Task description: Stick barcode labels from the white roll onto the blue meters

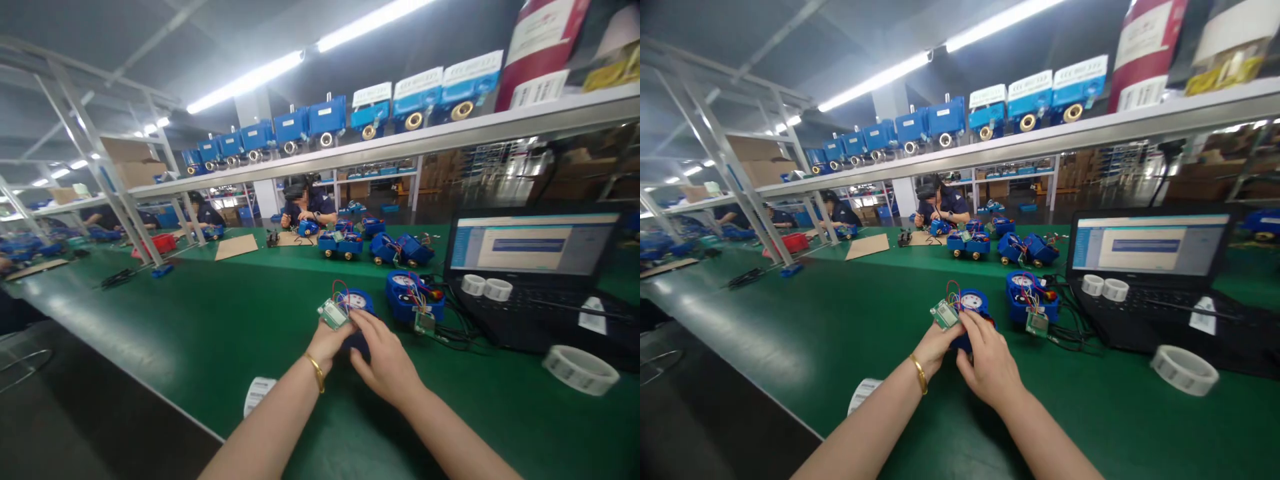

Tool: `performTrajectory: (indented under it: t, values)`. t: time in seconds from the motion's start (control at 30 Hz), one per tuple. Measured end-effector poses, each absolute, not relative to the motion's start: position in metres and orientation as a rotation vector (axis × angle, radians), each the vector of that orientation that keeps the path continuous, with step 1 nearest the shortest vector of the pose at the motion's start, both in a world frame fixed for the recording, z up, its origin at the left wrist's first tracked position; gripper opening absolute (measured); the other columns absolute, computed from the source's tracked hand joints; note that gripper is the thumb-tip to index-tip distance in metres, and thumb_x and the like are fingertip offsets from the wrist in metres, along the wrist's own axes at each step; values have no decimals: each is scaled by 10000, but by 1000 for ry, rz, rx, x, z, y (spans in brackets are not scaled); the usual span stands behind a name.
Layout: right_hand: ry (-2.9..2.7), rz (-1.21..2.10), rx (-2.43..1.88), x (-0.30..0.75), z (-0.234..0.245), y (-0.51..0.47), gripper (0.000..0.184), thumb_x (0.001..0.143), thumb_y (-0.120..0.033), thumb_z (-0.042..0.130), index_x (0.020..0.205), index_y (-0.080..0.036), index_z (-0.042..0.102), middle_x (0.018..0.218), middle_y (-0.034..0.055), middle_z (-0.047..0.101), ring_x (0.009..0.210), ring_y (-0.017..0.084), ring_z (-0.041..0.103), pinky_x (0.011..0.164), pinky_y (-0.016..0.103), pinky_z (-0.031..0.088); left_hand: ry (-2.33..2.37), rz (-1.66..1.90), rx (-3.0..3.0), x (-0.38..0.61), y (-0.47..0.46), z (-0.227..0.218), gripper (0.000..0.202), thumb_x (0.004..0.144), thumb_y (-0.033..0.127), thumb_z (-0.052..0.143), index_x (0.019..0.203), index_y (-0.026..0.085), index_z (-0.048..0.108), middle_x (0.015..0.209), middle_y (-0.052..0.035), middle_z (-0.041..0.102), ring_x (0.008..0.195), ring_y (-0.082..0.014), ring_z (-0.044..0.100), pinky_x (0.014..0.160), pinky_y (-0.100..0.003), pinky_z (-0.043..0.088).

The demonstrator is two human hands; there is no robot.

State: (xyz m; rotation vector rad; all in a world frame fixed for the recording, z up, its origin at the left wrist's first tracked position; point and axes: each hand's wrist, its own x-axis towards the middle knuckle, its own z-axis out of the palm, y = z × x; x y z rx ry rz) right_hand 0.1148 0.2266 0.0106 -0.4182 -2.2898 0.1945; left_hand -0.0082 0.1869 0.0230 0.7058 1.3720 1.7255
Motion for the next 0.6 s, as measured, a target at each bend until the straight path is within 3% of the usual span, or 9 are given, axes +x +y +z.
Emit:
performTrajectory:
  t: [0.2,0.3,0.43,0.5,0.6]
  values:
    - [-2284,217,-681,102,27,216,561,748,-181,580,1291,-153,445,1157,140,546,1027,312,494,730,422,465,1368,1633,774,-14,173,39,665,431,157,837,1030,129,550,1035,-134,651,975,-264,607,937,-388,441]
    - [-2209,401,-714,95,31,214,422,767,-216,583,1183,-151,553,1068,147,580,982,329,487,715,425,429,1428,1561,753,-18,154,48,767,447,76,779,1142,124,457,1009,-139,644,935,-281,617,908,-449,456]
    - [-2113,639,-676,89,34,221,293,786,-318,574,1026,-163,636,988,125,622,951,303,504,790,421,401,1576,1586,743,-18,123,49,863,488,104,762,1252,144,362,1198,-174,526,1169,-299,488,1019,-445,374]
    - [-2067,797,-660,91,38,229,291,796,-369,550,984,-172,652,915,95,650,866,258,545,775,382,416,1676,1640,777,-16,110,43,841,533,134,752,1268,167,345,1294,-166,439,1264,-269,388,1078,-398,311]
    - [-1998,1085,-657,99,46,246,359,827,-464,471,808,-164,667,747,62,669,693,194,573,652,309,438,1806,1718,982,-13,103,32,665,657,201,686,1249,206,384,1330,-123,420,1270,-239,384,1069,-378,340]
